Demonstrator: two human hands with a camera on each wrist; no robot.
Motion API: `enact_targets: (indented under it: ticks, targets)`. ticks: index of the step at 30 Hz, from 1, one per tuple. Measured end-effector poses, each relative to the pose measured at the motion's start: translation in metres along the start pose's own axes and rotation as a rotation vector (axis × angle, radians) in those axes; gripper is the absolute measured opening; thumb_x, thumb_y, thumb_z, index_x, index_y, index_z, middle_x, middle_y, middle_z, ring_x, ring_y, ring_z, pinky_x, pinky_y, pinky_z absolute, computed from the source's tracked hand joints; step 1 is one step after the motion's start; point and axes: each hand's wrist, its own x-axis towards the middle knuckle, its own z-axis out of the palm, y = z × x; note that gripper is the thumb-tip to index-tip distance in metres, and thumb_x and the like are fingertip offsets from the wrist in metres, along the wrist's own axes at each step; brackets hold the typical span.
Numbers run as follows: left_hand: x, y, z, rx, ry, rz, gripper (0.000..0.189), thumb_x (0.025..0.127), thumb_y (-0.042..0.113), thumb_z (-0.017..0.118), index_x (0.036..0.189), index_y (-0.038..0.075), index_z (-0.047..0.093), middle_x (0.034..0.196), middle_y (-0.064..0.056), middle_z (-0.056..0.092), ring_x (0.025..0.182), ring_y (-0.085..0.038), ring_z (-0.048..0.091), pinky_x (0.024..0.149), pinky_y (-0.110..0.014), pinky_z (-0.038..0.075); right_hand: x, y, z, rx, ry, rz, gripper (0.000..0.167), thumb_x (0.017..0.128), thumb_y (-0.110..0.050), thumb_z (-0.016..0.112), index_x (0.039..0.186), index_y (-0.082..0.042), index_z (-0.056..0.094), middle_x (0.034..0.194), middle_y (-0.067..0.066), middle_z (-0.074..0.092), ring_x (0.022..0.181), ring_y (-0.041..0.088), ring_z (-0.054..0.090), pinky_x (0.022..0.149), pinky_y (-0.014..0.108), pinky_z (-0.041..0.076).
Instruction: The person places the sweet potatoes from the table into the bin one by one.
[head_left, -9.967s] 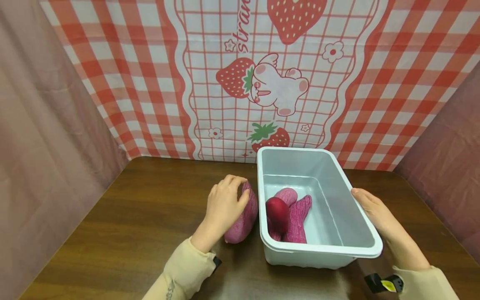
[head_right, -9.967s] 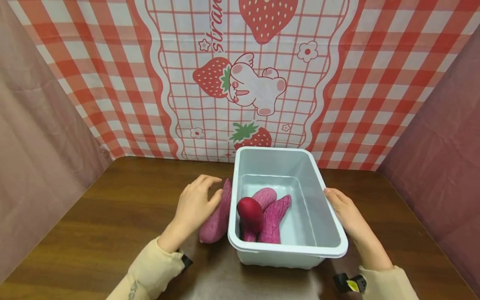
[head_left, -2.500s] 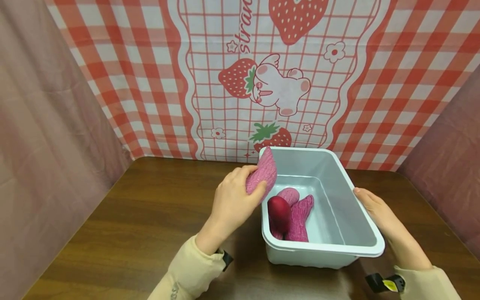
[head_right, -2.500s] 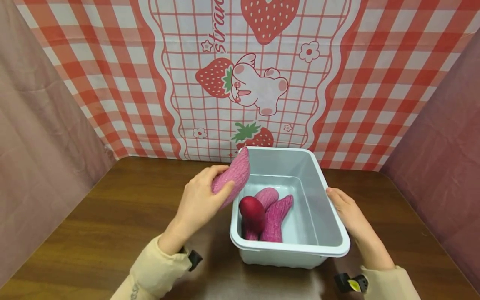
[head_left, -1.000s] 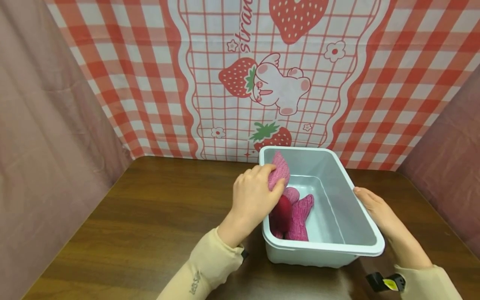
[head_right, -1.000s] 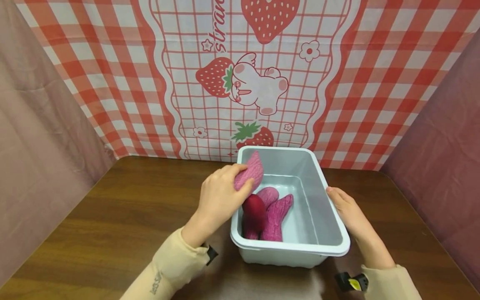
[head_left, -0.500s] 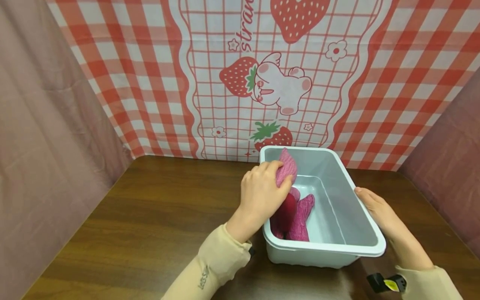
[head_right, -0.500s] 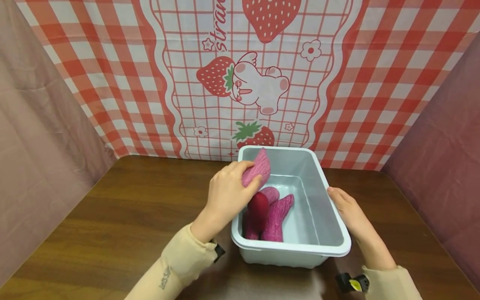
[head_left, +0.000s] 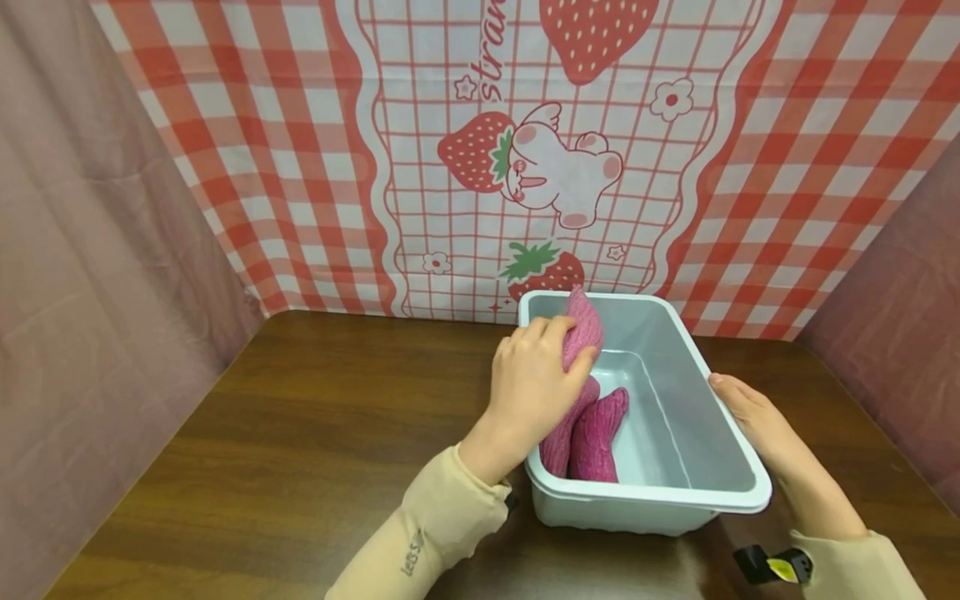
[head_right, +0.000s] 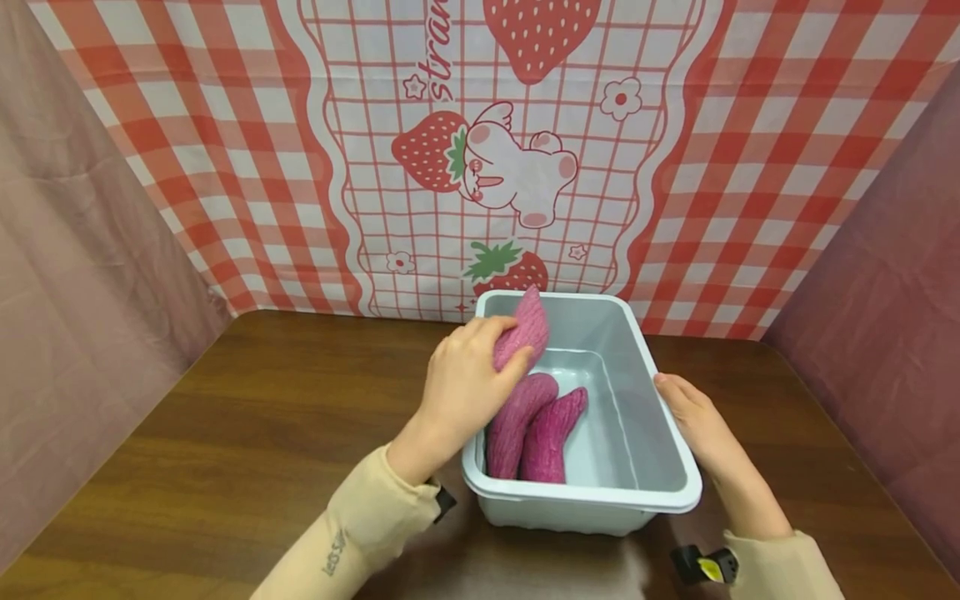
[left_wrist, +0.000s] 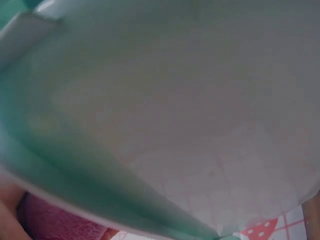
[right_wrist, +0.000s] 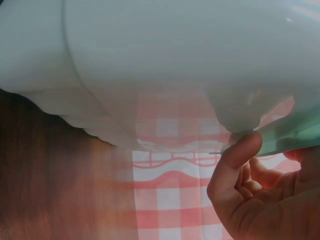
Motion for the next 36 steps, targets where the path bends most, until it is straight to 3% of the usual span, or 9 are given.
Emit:
enact_targets:
  ticks: [5, 14, 27, 36]
  targets:
    - [-0.003, 0.004, 0.005, 0.021, -0.078, 0.008, 0.037, 0.085, 0.040, 0.058, 0.112, 0.014, 0.061, 0.099, -0.003, 0.064, 0.084, -0.020, 0.061, 0.073, -0.032, 0.045, 0.000, 0.000, 0.000, 0.012, -0.004, 0.011, 0.061, 0.097, -0.041, 0.026, 0.133, 0.008, 0.030, 0.098, -0.004, 0.055, 0.077, 0.001, 0.055, 0.065, 0.027, 0.050]
    - [-0.007, 0.007, 0.013, 0.035, -0.127, 0.025, 0.038, 0.085, 0.040, 0.057, 0.112, 0.014, 0.060, 0.100, -0.002, 0.064, 0.085, -0.020, 0.059, 0.076, -0.033, 0.044, 0.000, 0.002, 0.000, 0.030, -0.004, 0.004, 0.060, 0.098, -0.040, 0.026, 0.132, 0.009, 0.029, 0.093, -0.010, 0.054, 0.076, 0.001, 0.056, 0.064, 0.027, 0.050]
    - [-0.012, 0.011, 0.021, 0.044, -0.148, 0.063, 0.036, 0.085, 0.040, 0.059, 0.107, 0.012, 0.061, 0.097, -0.002, 0.064, 0.083, -0.019, 0.059, 0.073, -0.032, 0.044, 0.000, 0.001, 0.000, 0.023, -0.001, -0.009, 0.059, 0.098, -0.039, 0.026, 0.132, 0.009, 0.029, 0.092, -0.015, 0.052, 0.076, 0.000, 0.055, 0.064, 0.026, 0.050]
    - [-0.014, 0.013, 0.025, 0.059, -0.182, 0.064, 0.035, 0.085, 0.041, 0.058, 0.106, 0.013, 0.060, 0.097, -0.002, 0.062, 0.081, -0.019, 0.058, 0.074, -0.031, 0.043, 0.001, 0.002, 0.000, -0.005, -0.001, -0.003, 0.058, 0.099, -0.036, 0.024, 0.132, 0.011, 0.028, 0.097, -0.005, 0.055, 0.075, -0.002, 0.055, 0.064, 0.025, 0.050]
